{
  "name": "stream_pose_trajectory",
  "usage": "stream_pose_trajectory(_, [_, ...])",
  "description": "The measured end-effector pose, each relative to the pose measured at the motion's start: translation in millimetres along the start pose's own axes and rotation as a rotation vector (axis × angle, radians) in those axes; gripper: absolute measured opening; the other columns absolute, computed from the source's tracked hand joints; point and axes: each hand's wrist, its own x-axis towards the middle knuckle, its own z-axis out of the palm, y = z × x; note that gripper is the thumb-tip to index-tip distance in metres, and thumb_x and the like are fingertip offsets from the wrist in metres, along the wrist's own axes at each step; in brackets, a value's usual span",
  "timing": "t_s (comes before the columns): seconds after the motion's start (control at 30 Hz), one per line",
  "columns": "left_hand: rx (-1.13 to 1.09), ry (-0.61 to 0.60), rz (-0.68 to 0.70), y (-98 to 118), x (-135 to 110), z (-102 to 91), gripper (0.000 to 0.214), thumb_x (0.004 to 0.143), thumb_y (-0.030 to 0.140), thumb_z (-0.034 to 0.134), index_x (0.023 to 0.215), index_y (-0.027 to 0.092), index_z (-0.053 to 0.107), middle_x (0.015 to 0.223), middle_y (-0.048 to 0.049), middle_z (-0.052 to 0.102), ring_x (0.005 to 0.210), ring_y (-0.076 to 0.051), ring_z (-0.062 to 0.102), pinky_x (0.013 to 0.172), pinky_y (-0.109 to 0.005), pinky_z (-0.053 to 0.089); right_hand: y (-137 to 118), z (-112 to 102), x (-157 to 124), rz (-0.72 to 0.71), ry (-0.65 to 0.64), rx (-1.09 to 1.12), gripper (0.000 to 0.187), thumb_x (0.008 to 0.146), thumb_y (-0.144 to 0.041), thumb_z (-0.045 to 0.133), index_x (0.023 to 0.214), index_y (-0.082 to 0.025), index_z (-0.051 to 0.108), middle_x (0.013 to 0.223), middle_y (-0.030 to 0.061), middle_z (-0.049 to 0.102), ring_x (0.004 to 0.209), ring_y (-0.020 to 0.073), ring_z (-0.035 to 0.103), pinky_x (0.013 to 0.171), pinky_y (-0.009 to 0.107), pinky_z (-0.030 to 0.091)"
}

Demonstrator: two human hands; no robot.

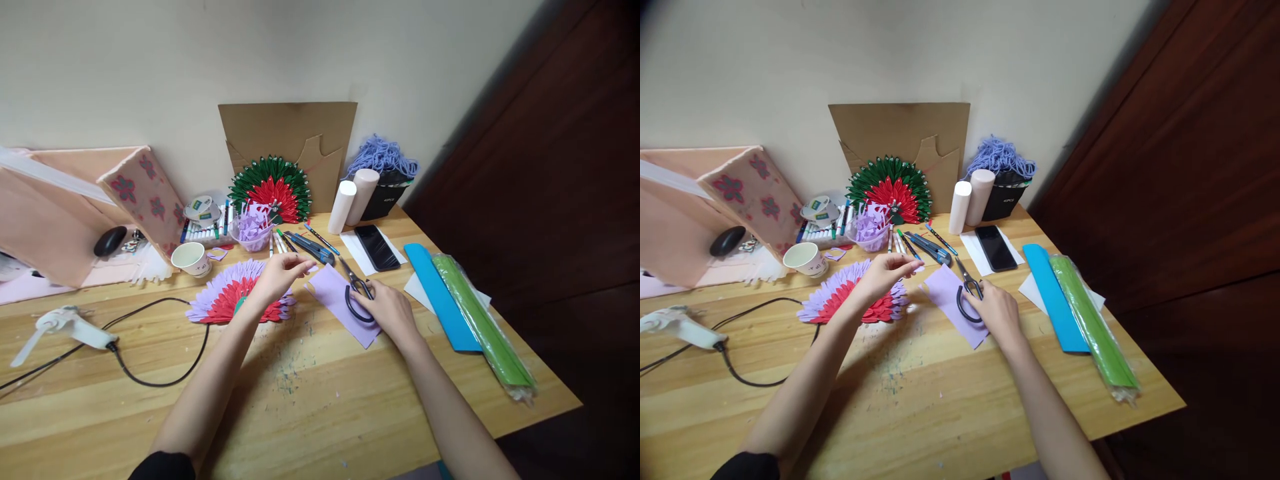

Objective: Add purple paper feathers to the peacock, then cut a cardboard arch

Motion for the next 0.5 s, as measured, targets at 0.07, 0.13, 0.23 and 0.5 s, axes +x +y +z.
stream_pose_trajectory(0.07, [-0.012, 0.031, 0.071, 4, -3, 1.1, 0.025, 0.076, 0.034, 0.063, 0.090, 0.014, 0.070, 0.073, -0.0044, 0.069, 0.065, -0.013, 0.059, 0.061, -0.024, 0.046, -1, 4, -1, -0.003, -0.004, -0.042, 0.030, 0.079, -0.044, 0.056, 0.094, -0.018, 0.062, 0.081, 0.0106, 0.069, 0.076, 0.0261, 0.064, 0.061, 0.030, 0.041])
stream_pose_trajectory(0.13, [-0.039, 0.072, 0.125, 10, -7, 0.5, 0.027, 0.076, 0.033, 0.065, 0.095, 0.015, 0.070, 0.074, -0.0046, 0.070, 0.066, -0.014, 0.061, 0.061, -0.024, 0.048, -9, 7, -4, -0.012, 0.056, -0.002, 0.029, 0.081, -0.038, 0.055, 0.100, -0.017, 0.062, 0.092, 0.0130, 0.068, 0.085, 0.0278, 0.064, 0.068, 0.034, 0.045])
stream_pose_trajectory(0.23, [-0.033, 0.115, 0.192, 18, -14, -3.4, 0.021, 0.074, 0.032, 0.069, 0.087, 0.016, 0.073, 0.080, -0.0064, 0.073, 0.072, -0.017, 0.065, 0.066, -0.026, 0.050, -32, -2, -10, -0.167, 0.255, 0.213, 0.024, 0.084, -0.030, 0.051, 0.102, -0.017, 0.062, 0.115, 0.0152, 0.059, 0.107, 0.0286, 0.056, 0.085, 0.040, 0.045])
stream_pose_trajectory(0.5, [0.154, 0.222, 0.481, 41, -33, -21.0, 0.013, 0.078, 0.030, 0.066, 0.085, 0.022, 0.073, 0.080, -0.0039, 0.073, 0.072, -0.017, 0.064, 0.067, -0.028, 0.050, -108, -56, -2, -0.456, 0.063, 0.961, 0.017, 0.083, -0.034, 0.059, 0.089, -0.019, 0.065, 0.090, 0.0040, 0.067, 0.087, 0.0178, 0.063, 0.080, 0.031, 0.051])
